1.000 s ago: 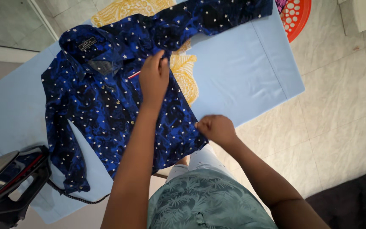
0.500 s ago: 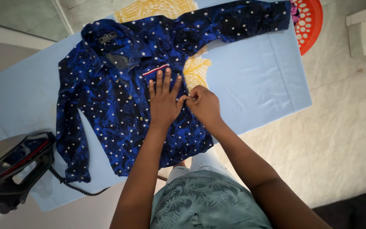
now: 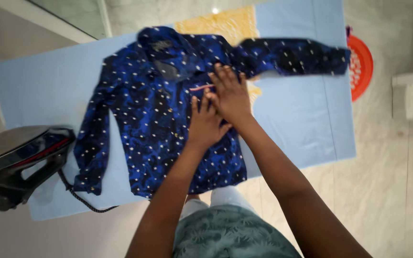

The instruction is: The person irons a blue patterned shirt on an ironing board. They systematically smooth the sleeves, body, and collar using a steam iron, adjusting the garment between passes to remove wrinkles.

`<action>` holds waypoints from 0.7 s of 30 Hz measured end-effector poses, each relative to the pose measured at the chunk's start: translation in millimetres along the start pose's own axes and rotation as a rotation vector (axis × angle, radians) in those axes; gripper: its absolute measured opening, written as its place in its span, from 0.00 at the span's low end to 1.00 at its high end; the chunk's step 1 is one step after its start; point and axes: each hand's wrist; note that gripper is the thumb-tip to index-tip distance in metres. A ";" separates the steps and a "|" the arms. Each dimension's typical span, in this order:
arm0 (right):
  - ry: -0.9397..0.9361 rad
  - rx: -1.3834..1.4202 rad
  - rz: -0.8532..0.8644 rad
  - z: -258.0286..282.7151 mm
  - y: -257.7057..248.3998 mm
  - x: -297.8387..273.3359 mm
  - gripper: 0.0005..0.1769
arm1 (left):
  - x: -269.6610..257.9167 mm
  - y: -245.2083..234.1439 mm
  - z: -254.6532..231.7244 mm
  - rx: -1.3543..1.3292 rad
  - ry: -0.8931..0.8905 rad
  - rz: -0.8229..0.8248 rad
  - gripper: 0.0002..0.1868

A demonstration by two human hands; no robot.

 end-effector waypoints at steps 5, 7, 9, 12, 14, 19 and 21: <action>-0.012 -0.120 -0.062 6.0 21.9 19.7 0.42 | -7.1 -10.7 -2.0 -0.011 0.006 -0.048 0.33; -0.045 -0.129 -0.117 6.8 20.2 21.5 0.45 | -22.3 -25.8 7.6 -0.072 0.080 -0.061 0.24; -0.117 -0.188 -0.208 14.8 14.9 28.0 0.46 | -40.7 -51.2 28.5 -0.065 0.059 -0.083 0.17; 0.083 -0.137 -0.328 35.2 10.3 17.4 0.25 | -83.4 -91.8 68.3 -0.198 -0.339 -0.346 0.17; 0.035 -0.002 -0.360 54.1 18.5 23.7 0.18 | -99.3 -103.0 85.3 -0.037 -0.404 -0.448 0.22; -0.210 -0.012 -0.438 101.9 57.0 78.2 0.19 | -98.3 -102.3 111.5 0.185 -0.418 -0.351 0.33; -0.190 -0.139 -0.441 112.4 68.0 92.5 0.10 | -98.9 -99.9 115.1 0.274 -0.446 -0.278 0.37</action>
Point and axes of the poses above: each hand's wrist, its own x-axis towards the middle knuckle, its own y-axis out of the palm, z = x × y, and after that the axes turned 13 degrees about -z, right-handed
